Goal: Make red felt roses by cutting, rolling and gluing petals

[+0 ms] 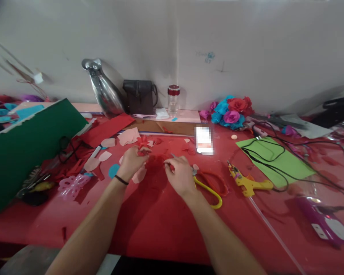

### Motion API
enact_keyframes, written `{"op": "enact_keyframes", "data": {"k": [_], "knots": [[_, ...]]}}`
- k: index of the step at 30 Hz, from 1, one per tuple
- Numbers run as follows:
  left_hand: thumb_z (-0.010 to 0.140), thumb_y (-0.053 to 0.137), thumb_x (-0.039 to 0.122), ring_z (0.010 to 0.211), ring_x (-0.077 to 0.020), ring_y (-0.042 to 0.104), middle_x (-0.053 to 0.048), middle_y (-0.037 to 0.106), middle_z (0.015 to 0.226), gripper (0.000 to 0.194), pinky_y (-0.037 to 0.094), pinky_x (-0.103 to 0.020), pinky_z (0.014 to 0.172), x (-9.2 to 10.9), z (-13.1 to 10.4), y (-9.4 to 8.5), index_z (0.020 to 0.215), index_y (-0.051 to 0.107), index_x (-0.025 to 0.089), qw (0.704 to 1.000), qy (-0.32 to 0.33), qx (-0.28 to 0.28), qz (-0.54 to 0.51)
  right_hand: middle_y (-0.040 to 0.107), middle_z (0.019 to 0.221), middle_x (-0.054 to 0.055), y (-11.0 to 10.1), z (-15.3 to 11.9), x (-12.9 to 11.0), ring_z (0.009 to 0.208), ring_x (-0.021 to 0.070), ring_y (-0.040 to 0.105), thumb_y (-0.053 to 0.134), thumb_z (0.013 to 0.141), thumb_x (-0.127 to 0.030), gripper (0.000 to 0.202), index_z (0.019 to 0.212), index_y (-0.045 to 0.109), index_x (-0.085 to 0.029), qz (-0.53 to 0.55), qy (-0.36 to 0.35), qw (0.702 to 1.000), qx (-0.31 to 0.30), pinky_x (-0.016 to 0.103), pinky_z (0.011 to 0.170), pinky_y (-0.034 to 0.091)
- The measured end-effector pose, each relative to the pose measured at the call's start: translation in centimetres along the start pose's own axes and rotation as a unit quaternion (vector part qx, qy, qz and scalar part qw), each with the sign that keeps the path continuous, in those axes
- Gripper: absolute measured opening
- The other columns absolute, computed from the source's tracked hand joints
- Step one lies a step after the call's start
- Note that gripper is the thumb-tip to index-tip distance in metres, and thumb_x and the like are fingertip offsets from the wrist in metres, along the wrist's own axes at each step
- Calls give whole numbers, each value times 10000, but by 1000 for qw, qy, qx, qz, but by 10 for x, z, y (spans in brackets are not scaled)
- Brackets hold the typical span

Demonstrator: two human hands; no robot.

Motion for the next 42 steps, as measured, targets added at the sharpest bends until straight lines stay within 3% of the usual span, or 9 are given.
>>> {"op": "enact_keyframes", "data": {"k": [5,10,16,22,25,28,32,38,42], "knots": [[632,708,153,900,-226,662,-107,701,972,149,464,-270,778,7,-4,12,765,640,166,991,23,-84,102,717,846,57,-24,-1,3,840,226,625,501,814,-225,209,846,708,-225,-66,23,997,37,360,771,485],[668,642,108,842,-195,648,-81,690,891,69,458,-269,787,6,-4,17,687,621,172,989,58,-92,97,714,924,88,-63,-38,22,871,266,619,515,822,-274,223,948,690,-214,-189,48,981,8,395,785,463],[642,641,217,729,-166,623,-25,665,752,97,471,-280,713,9,-1,19,709,584,176,971,33,-15,-237,677,1035,99,-69,-82,52,946,271,610,501,775,-126,368,1106,640,-210,-255,97,962,10,415,844,464],[577,745,303,572,-104,528,26,590,615,245,406,-232,559,19,-7,12,735,624,160,899,-10,-31,-437,681,1004,125,-52,-58,35,980,284,601,454,794,-64,329,1012,672,-178,-218,93,971,38,432,862,464],[582,758,305,566,-104,521,32,567,586,256,391,-232,541,25,-14,12,752,637,157,899,-7,-94,-427,690,1018,114,-43,-40,8,1012,294,594,511,834,-181,240,1014,668,-204,-140,90,984,61,465,881,454],[579,774,276,627,-123,568,9,617,648,328,419,-243,585,32,-20,15,856,646,156,900,26,-193,-389,692,1068,93,-36,-26,-18,947,240,635,583,830,-314,321,1130,614,-203,31,123,992,2,398,828,496],[589,780,289,639,-122,580,2,628,672,384,446,-262,640,37,-27,19,909,629,141,889,48,-270,-366,710,1033,62,-35,-15,-24,851,185,657,681,729,-213,345,1072,648,-208,145,135,978,-65,347,800,499],[613,759,279,742,-131,600,-6,641,747,367,459,-296,762,46,-41,28,929,618,158,874,34,-277,-398,675,722,-2,-36,-25,-11,656,142,617,684,689,-285,137,794,658,-202,307,210,925,78,302,673,492],[645,716,331,618,-107,534,-4,622,706,216,426,-256,609,50,-46,32,752,633,163,888,14,-272,-370,634,683,-30,-30,-42,-13,595,114,575,725,632,-339,210,773,642,-207,405,256,866,141,279,651,494]]}}
Point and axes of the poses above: each hand's wrist, its own z-axis towards the middle knuckle, its own y-axis out of the palm, x = y × z, the point moved 1 cm from there along z, towards the middle knuckle
